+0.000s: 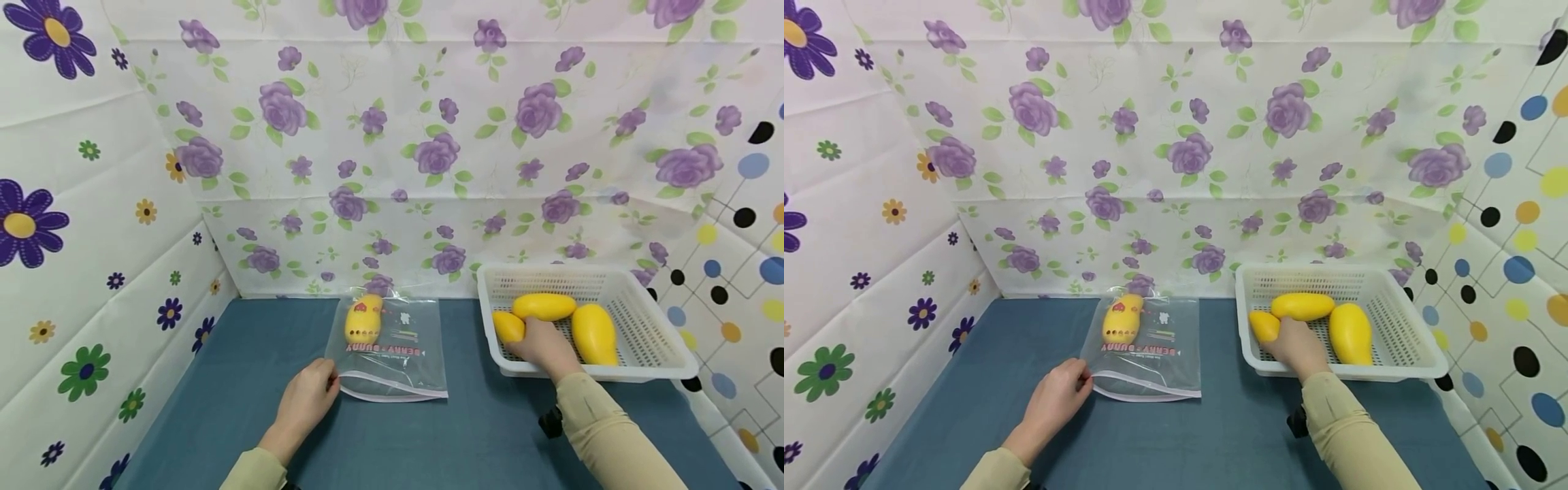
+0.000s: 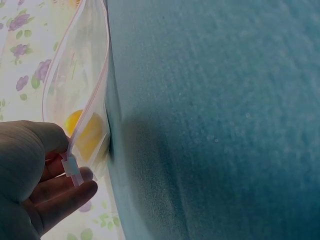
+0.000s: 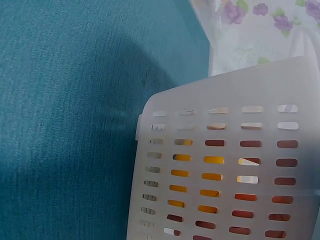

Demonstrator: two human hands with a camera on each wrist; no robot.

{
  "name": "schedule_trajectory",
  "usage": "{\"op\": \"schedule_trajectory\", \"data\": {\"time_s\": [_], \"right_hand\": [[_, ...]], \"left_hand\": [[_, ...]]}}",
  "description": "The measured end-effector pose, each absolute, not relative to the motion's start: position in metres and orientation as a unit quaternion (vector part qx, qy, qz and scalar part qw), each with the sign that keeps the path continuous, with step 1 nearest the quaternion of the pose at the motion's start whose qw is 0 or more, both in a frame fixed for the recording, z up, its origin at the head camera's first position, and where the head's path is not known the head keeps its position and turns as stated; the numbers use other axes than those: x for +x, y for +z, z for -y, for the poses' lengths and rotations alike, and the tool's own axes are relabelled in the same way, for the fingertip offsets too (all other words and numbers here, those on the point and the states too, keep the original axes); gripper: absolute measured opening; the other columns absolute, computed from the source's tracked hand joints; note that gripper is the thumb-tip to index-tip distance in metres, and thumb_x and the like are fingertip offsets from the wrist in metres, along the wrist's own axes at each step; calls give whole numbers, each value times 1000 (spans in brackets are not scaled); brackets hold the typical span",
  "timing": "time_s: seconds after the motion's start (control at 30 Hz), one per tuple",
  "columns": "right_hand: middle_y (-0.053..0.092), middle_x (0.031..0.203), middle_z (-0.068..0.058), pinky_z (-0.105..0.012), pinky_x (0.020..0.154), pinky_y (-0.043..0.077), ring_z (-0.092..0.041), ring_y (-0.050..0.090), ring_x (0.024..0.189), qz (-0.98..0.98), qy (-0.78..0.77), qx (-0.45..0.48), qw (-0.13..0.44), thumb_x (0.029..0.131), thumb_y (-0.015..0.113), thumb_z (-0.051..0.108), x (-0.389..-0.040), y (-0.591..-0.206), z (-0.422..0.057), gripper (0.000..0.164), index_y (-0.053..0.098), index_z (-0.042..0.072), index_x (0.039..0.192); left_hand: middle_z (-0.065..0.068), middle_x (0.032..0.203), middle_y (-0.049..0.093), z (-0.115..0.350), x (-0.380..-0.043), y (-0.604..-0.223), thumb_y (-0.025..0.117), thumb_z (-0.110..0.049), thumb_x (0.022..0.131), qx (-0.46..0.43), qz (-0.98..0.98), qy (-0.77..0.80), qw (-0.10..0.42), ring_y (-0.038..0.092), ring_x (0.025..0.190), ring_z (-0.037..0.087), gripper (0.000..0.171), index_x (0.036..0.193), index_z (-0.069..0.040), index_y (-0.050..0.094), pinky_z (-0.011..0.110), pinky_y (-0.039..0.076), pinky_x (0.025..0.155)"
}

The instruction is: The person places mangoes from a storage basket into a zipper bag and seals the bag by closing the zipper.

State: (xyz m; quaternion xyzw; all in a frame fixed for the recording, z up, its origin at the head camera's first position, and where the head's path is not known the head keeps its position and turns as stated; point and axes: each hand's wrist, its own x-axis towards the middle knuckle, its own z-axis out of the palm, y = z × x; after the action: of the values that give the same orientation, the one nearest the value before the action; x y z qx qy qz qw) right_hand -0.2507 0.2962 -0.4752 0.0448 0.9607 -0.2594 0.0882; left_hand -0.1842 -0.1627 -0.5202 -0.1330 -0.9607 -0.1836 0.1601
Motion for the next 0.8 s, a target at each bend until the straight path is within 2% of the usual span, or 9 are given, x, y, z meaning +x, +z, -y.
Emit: {"op": "schedule_trajectory", "data": {"time_s": [0.4, 0.8], "right_hand": [[65, 98, -16, -49, 77, 49, -33, 61, 84, -966, -238, 51, 91, 93, 76, 39, -253, -477, -298, 57, 58, -5, 126], [65, 88, -14, -47, 74, 50, -31, 62, 77, -964, -243, 62, 93, 99, 68, 52, -252, -475, -295, 60, 63, -4, 119]], "left_hand": [[-6, 72, 47, 166, -183, -522, 84, -1, 88, -134, 959, -187, 165, 43, 58, 6, 30, 77, -16, 61, 26, 40, 53], [-6, 72, 46, 169, -183, -525, 84, 0, 88, -148, 953, -190, 183, 42, 59, 6, 32, 77, -16, 59, 26, 39, 53]]}}
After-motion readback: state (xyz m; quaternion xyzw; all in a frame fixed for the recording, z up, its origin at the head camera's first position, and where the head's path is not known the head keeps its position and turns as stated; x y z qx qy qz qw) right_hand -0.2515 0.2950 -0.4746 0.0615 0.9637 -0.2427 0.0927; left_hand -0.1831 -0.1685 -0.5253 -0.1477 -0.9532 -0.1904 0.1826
